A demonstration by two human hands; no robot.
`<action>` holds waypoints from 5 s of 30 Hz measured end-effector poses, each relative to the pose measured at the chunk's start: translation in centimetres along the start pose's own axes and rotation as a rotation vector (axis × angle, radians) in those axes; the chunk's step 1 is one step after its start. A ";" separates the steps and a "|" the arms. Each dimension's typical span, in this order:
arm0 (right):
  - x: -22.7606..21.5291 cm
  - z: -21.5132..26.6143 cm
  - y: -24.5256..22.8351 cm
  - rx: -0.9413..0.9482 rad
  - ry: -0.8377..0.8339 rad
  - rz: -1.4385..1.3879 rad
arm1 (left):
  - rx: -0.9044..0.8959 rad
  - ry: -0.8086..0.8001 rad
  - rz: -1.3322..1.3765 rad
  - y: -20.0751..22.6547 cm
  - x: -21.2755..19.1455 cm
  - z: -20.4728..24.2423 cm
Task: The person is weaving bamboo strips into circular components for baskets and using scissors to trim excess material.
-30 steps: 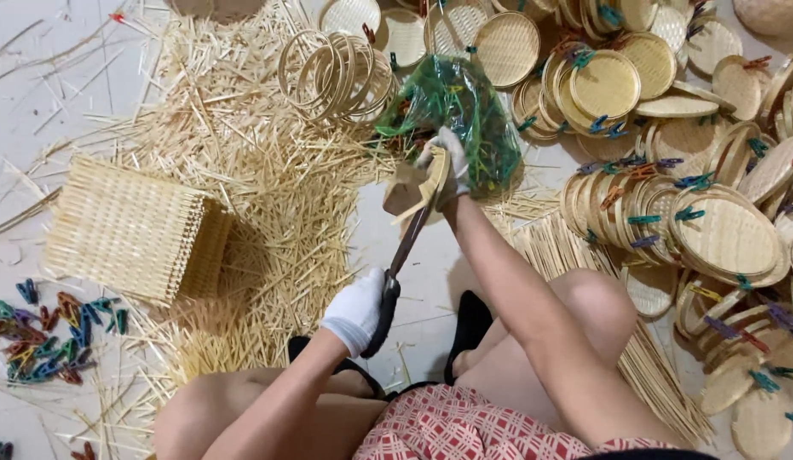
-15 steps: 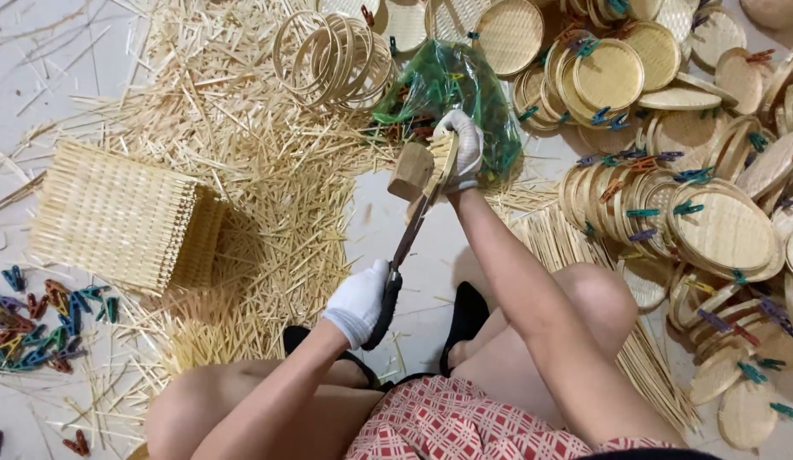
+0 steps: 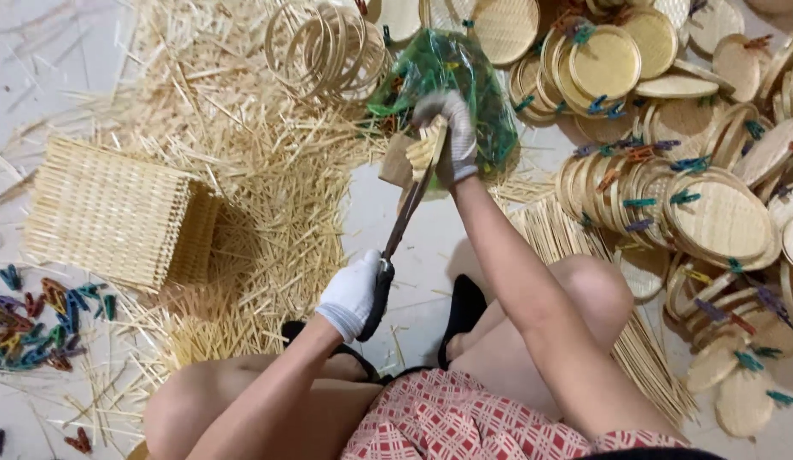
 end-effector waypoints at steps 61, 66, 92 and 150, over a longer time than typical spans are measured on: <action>5.5 5.2 -9.2 -0.667 -0.249 0.313 | 0.143 0.105 0.025 0.0 -0.4 0.7; 5.3 4.9 -9.1 -0.667 -0.262 0.311 | 0.144 -0.009 0.144 1.1 -0.7 1.2; 1.3 0.3 -8.2 -0.341 -0.332 -0.469 | -0.787 0.185 -0.358 -23.7 -5.2 -3.3; -20.1 12.7 28.8 0.266 -0.144 1.078 | -0.268 -0.056 0.952 -25.4 21.5 -27.4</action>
Point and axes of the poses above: each hand's wrist, its own z-axis away from the middle knuckle, its own x-axis out of the palm, y = z × x, the point moved 10 cm from there along -z, towards the middle knuckle, and after that the axes turned 7 degrees about -x, right-handed, at the moved point
